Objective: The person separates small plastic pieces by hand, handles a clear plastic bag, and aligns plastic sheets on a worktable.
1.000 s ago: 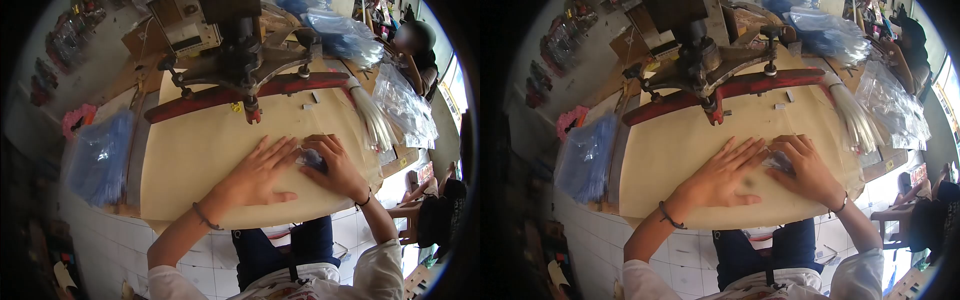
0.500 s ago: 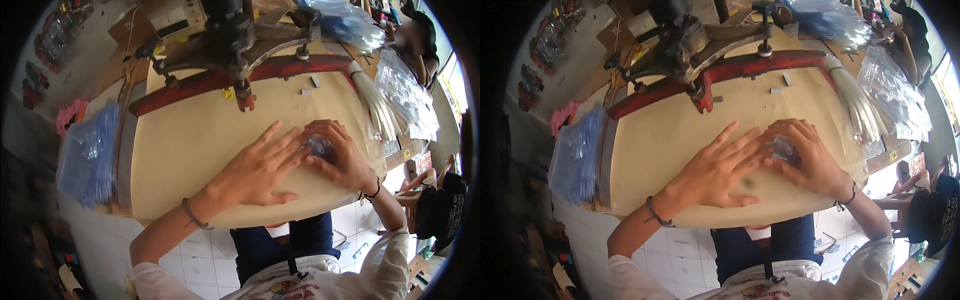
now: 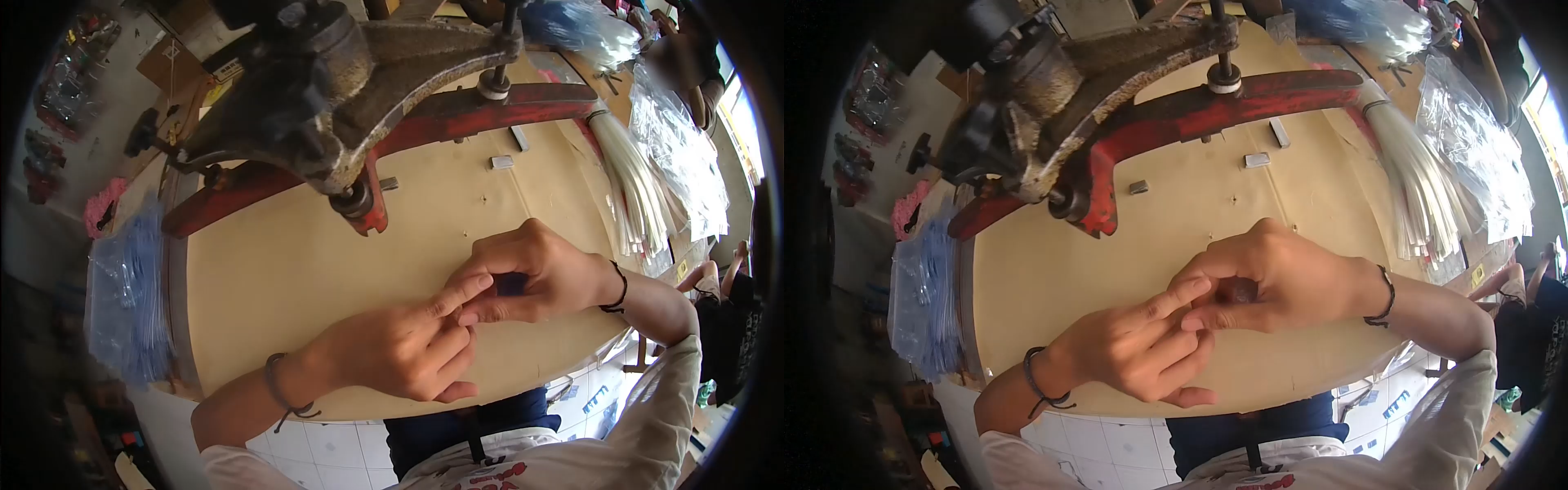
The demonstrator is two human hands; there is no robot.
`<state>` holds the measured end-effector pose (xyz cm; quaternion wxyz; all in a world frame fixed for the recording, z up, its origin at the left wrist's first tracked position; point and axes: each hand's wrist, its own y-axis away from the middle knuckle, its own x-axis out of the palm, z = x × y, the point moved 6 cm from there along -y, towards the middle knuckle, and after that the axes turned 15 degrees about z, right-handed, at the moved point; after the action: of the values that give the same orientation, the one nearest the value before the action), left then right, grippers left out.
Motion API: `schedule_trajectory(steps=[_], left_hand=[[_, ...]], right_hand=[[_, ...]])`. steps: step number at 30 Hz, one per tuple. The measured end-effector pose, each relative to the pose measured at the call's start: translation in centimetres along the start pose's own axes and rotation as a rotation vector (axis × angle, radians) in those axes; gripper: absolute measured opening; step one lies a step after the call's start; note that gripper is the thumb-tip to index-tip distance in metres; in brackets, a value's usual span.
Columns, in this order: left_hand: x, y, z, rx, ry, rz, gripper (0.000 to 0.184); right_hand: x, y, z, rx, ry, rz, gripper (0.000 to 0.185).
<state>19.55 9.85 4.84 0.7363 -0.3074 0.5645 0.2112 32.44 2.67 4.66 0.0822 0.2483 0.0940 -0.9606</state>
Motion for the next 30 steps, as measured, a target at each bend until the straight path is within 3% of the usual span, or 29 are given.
schedule_trajectory(steps=[8, 14, 19, 30], left_hand=[[0.3, -0.4, -0.1, -0.026, 0.029, -0.027, 0.051], [0.7, -0.3, -0.7, -0.026, 0.013, -0.058, 0.036], [0.5, -0.7, -0.9, -0.005, -0.021, -0.073, 0.034], [0.7, -0.6, -0.9, -0.023, 0.072, -0.018, 0.035]], right_hand=[[-0.4, 0.1, 1.0, -0.01, 0.024, -0.105, 0.032], [0.6, -0.2, 1.8, -0.084, 0.092, -0.125, 0.032], [1.4, 0.0, 1.5, -0.015, -0.02, -0.106, 0.031], [1.4, 0.4, 1.4, -0.113, 0.048, -0.166, 0.027]])
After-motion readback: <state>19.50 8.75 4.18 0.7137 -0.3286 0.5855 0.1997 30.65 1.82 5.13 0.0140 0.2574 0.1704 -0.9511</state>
